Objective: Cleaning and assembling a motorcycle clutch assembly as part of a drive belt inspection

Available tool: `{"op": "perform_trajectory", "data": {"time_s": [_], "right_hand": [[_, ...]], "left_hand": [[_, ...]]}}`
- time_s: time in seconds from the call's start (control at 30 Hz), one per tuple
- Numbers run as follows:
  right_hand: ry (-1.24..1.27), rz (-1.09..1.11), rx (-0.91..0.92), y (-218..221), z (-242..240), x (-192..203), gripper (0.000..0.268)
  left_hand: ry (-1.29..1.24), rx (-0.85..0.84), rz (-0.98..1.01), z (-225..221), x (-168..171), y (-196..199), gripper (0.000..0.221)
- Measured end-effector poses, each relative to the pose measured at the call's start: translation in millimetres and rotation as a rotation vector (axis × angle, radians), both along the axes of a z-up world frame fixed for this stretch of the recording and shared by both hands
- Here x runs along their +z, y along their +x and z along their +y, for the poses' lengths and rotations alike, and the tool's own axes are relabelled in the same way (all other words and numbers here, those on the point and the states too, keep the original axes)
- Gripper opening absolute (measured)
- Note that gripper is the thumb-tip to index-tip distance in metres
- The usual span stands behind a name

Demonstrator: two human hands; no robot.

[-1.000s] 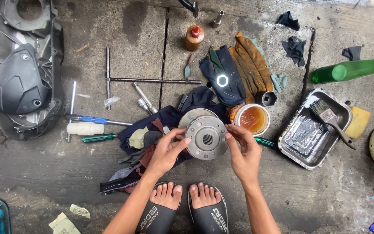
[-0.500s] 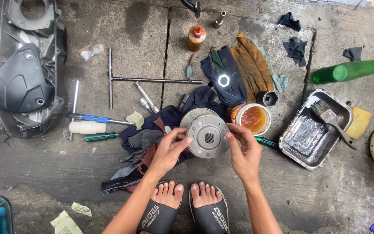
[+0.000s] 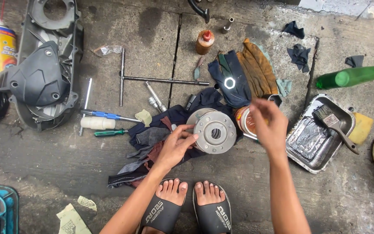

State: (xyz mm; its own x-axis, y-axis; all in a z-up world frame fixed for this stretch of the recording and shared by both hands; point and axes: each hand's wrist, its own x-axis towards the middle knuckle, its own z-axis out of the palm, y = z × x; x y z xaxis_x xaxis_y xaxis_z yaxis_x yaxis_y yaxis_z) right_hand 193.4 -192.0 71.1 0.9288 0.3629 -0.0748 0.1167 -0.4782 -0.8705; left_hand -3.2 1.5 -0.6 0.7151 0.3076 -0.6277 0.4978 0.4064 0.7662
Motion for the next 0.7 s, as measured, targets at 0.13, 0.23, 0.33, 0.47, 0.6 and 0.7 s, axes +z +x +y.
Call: {"op": "perform_trajectory", "data": {"time_s": [0.13, 0.23, 0.33, 0.47, 0.6, 0.7], "right_hand": [[-0.025, -0.050, 0.076, 70.5, 28.7, -59.6, 0.020], [-0.412, -0.174, 0.253, 110.8, 49.7, -126.7, 0.031], [-0.806, -0.158, 0.381, 126.5, 69.3, -170.6, 0.045], [-0.870, -0.142, 0.435, 116.2, 71.2, -179.0, 0.050], [-0.803, -0.312, 0.523, 118.2, 68.1, -166.1, 0.045], [-0.887, -0.305, 0.648, 130.3, 68.4, -153.7, 0.045]], "left_hand": [[0.027, -0.027, 0.017, 5.4, 24.6, -12.5, 0.053], [0.049, -0.059, 0.039, 22.1, 59.7, -33.1, 0.051], [0.160, -0.018, 0.076, 46.6, 98.3, -60.0, 0.049], [0.282, 0.205, 0.137, 71.7, 121.3, -123.3, 0.045], [0.321, 0.429, 0.203, 72.0, 189.4, -175.1, 0.039], [0.390, 0.481, 0.247, 66.3, 243.3, -200.4, 0.041]]}}
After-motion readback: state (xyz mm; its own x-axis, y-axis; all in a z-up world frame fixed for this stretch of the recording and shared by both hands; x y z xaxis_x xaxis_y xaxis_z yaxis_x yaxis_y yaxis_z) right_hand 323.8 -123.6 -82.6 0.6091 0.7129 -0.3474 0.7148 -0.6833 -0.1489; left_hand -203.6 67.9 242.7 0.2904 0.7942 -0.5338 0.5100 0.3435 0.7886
